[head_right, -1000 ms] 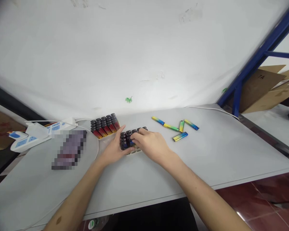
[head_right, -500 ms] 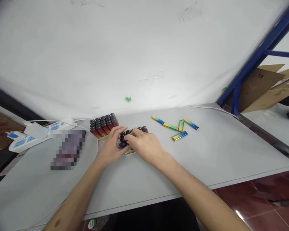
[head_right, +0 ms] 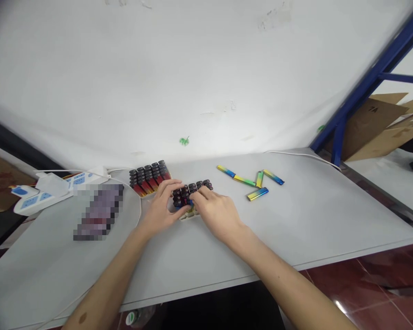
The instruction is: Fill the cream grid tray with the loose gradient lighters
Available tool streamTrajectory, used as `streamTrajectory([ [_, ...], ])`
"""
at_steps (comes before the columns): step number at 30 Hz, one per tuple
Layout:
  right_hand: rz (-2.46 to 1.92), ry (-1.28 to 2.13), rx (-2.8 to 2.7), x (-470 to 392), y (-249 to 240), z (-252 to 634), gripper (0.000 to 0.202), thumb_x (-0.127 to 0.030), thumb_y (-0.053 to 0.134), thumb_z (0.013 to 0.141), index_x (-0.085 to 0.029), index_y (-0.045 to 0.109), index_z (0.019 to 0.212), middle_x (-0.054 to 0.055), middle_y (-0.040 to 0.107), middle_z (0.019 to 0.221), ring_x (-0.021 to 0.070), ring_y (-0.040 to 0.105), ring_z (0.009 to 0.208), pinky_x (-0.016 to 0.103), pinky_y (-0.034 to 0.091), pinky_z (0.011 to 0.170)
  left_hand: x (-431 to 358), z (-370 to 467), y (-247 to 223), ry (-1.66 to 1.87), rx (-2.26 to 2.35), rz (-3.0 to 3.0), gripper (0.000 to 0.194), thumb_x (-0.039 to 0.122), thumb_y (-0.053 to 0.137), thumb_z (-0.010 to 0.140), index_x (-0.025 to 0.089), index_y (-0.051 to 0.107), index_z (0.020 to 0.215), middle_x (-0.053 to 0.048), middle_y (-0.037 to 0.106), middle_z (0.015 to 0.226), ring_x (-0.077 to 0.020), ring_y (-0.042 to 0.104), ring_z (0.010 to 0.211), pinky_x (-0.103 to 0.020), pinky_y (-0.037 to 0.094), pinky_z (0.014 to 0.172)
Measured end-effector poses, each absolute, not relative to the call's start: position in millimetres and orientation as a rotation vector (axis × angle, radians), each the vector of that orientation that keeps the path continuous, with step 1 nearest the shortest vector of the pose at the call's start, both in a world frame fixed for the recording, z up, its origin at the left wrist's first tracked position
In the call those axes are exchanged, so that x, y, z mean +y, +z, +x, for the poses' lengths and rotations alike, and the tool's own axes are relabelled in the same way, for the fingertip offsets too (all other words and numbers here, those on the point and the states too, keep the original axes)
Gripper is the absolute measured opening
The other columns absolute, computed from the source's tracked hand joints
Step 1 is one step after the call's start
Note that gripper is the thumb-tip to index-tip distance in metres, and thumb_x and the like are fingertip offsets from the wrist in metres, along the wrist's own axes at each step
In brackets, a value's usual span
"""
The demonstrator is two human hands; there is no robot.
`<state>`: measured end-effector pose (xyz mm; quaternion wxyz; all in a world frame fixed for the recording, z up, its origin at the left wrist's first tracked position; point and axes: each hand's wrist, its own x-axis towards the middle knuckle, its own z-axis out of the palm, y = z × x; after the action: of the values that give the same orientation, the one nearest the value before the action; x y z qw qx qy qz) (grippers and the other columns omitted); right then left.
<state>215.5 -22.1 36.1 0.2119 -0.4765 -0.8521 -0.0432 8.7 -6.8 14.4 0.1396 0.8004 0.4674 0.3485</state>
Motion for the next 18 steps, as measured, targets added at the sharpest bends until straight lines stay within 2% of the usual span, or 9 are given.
streamTrajectory([
  [6, -1.245, -0.098, -2.382, -27.3, 34.5, 206.8, 0.021, -0.023, 0.047, 0.098, -0.026, 0.067, 0.105, 0.003, 0.067, 0.101, 0.0107, 0.059, 0.064, 0.026, 0.028, 0.048, -6.8, 8.6, 10.2, 0.896, 1.354, 2.062, 0.086, 0.038, 0.071, 0.08, 0.027, 0.019, 0.147, -0.011, 0.044, 0.144, -0.0254, 0.054, 0.124, -0.041, 0.048, 0.1],
  [11, -1.236, -0.019, -2.047, -14.5, 39.6, 221.2, 0.023, -0.029, 0.045, 0.099, -0.023, 0.067, 0.106, 0.004, 0.068, 0.097, 0.0126, 0.062, 0.073, 0.026, 0.043, 0.062, -7.5, 11.4, 12.4, 0.767, 1.418, 2.004, 0.095, 0.04, 0.071, 0.08, 0.022, 0.013, 0.152, -0.015, 0.05, 0.139, -0.0305, 0.057, 0.122, -0.045, 0.047, 0.101],
  [16, -1.592, -0.164, -1.933, 37.6, 24.6, 260.5, 0.029, -0.031, 0.044, 0.097, -0.017, 0.068, 0.107, 0.013, 0.068, 0.099, 0.0272, 0.058, 0.095, 0.038, 0.043, 0.082, -6.3, 11.4, 12.7, 0.741, 1.463, 2.001, 0.095, 0.042, 0.07, 0.08, 0.024, 0.013, 0.154, -0.015, 0.053, 0.136, -0.0335, 0.055, 0.124, -0.049, 0.044, 0.103],
  [18, -1.859, -0.238, -1.918, 56.9, 10.2, 273.2, 0.035, -0.038, 0.049, 0.094, -0.013, 0.068, 0.111, 0.019, 0.065, 0.11, 0.0337, 0.053, 0.105, 0.045, 0.039, 0.086, -5.7, 10.8, 12.0, 0.738, 1.47, 1.995, 0.096, 0.042, 0.07, 0.079, 0.024, 0.013, 0.154, -0.015, 0.053, 0.135, -0.0345, 0.054, 0.125, -0.051, 0.043, 0.104],
])
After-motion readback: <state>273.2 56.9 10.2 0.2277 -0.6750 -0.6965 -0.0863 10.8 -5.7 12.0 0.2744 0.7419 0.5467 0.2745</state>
